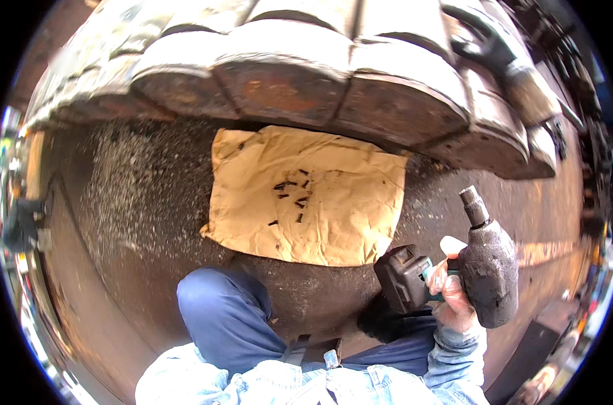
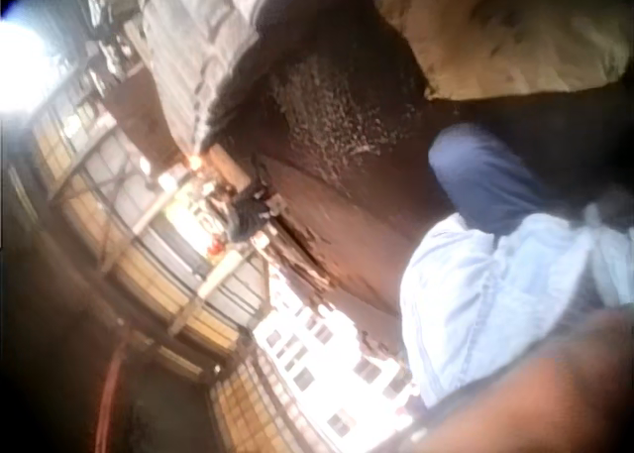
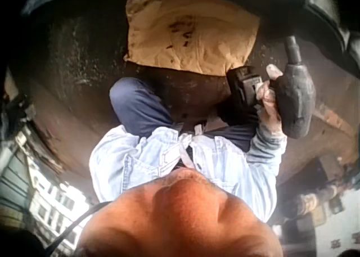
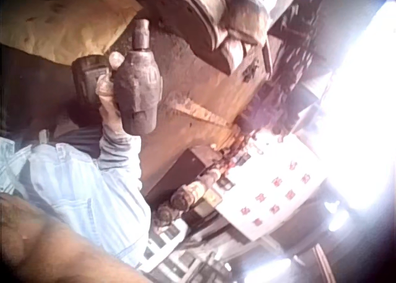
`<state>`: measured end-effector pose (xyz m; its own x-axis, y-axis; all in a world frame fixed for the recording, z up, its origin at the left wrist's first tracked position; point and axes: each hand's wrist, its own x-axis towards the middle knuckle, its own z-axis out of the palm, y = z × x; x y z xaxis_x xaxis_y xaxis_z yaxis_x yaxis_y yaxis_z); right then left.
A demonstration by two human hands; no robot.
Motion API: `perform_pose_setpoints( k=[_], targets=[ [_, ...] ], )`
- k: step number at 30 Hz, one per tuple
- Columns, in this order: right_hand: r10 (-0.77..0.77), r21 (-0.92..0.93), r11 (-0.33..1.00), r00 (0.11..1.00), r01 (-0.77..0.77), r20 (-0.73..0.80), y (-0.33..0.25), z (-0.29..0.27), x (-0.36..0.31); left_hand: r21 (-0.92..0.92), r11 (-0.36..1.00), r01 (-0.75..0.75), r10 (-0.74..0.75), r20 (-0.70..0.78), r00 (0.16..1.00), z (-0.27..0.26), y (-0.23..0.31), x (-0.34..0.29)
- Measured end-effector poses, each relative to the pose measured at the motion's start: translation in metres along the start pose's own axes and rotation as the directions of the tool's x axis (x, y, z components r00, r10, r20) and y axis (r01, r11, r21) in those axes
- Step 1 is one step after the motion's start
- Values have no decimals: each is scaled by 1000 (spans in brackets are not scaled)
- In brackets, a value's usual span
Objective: The person uses a cordless impact wrench to tighten bolts on a row of large metal components resting on the floor. They guide the tool onto each bolt head with their gloved hands and apply torque to them one at a time.
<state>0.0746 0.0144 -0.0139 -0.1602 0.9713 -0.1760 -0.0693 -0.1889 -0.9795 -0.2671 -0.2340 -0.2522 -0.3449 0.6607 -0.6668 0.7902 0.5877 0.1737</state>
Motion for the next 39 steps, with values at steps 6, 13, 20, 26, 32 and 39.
perform_pose_setpoints(
  k=[6, 13, 20, 26, 32, 39],
  targets=[
    [-13, 133, 991, 1000, 15, -13, -6, 13, -69, 114, 987, -115, 116, -2, 993, -37, -22, 17],
    [-76, 17, 997, 996, 77, -35, 10, 45, -125, 184, 953, -239, 264, -124, 957, -86, -64, -2],
    [-123, 164, 975, 978, 151, -170, -6, 76, -109, 212, 957, -200, 275, -429, 860, -158, -133, -71],
    [-165, 242, 947, 968, 209, -189, -2, 71, -113, 212, 977, -31, 174, -698, 694, -223, -164, -167],
    [-152, 363, 910, 976, 199, -153, 34, 62, -94, -497, 649, -576, 120, -681, 723, -345, -136, -184],
    [-193, 297, 921, 956, 254, -220, 39, 54, -81, -646, -554, -526, 107, -681, 724, -383, 59, -184]
  ],
)
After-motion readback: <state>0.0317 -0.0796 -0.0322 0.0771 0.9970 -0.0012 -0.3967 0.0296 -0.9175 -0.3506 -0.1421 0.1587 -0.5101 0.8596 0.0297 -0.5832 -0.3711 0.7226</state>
